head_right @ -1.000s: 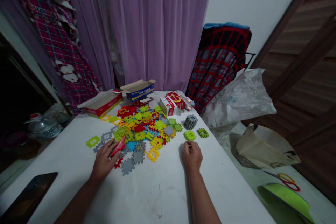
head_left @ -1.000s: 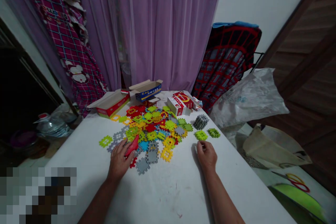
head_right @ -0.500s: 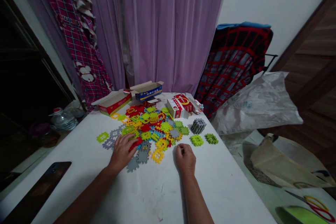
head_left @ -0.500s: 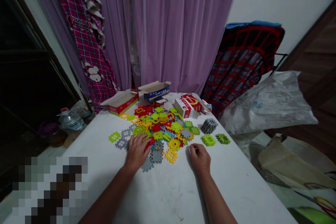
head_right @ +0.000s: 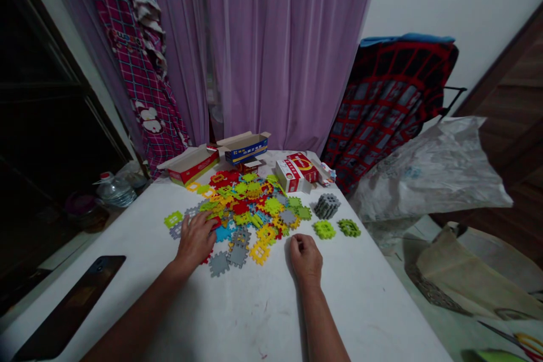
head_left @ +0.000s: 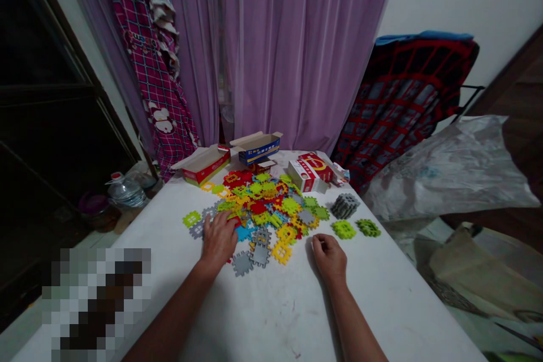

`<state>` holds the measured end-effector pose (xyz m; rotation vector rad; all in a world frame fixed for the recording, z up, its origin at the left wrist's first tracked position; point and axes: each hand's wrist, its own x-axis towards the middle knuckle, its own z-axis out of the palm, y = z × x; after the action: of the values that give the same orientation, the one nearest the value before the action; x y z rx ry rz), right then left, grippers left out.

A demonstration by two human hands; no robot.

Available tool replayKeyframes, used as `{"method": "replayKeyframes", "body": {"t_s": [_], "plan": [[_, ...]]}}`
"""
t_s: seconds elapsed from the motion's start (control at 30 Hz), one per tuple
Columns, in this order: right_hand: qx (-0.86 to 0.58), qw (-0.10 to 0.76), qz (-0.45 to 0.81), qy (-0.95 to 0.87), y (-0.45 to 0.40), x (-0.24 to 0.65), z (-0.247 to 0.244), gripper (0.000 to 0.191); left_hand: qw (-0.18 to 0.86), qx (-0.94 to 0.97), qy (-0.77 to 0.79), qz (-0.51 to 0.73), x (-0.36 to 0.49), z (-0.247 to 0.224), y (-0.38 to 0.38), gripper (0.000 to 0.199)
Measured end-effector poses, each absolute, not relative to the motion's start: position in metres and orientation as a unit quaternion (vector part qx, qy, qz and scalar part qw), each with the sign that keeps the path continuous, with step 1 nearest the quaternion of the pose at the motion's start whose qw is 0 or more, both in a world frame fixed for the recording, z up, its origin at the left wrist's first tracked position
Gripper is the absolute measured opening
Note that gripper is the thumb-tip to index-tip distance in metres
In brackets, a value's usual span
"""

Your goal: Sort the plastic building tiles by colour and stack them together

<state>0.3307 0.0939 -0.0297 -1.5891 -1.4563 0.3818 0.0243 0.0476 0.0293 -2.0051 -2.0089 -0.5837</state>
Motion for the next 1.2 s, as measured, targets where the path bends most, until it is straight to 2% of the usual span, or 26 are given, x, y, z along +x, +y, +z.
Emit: {"method": "replayKeyframes", "body": {"t_s": [0.23,0.53,0.7,0.8,0.97,1.2], "plan": [[-0.65,0.455,0.154,-0.589,0.095,0.332,-0.032,0.041,0.075,-0.752,-0.621,-0.209,0.051,0.037,0.066,0.021],[-0.65,0.453,0.155,-0.591,0.096,0.333,-0.034,0.039,0.133,-0.78,-0.585,-0.179,0.055,0.029,0.09,0.014],[-0.642,0.455,0.151,-0.599,0.095,0.332,-0.034,0.039,0.118,-0.771,-0.584,-0.227,0.053,0.034,0.092,0.013],[-0.641,0.454,0.145,-0.602,0.095,0.333,-0.035,0.039,0.036,-0.724,-0.619,-0.303,0.053,0.04,0.094,0.014],[-0.64,0.449,0.141,-0.607,0.096,0.334,-0.036,0.04,-0.283,-0.527,-0.675,-0.432,0.055,0.042,0.105,0.018],[-0.62,0.473,0.152,-0.608,0.092,0.328,-0.031,0.037,-0.431,-0.482,-0.642,-0.413,0.069,0.042,0.094,0.036]]}}
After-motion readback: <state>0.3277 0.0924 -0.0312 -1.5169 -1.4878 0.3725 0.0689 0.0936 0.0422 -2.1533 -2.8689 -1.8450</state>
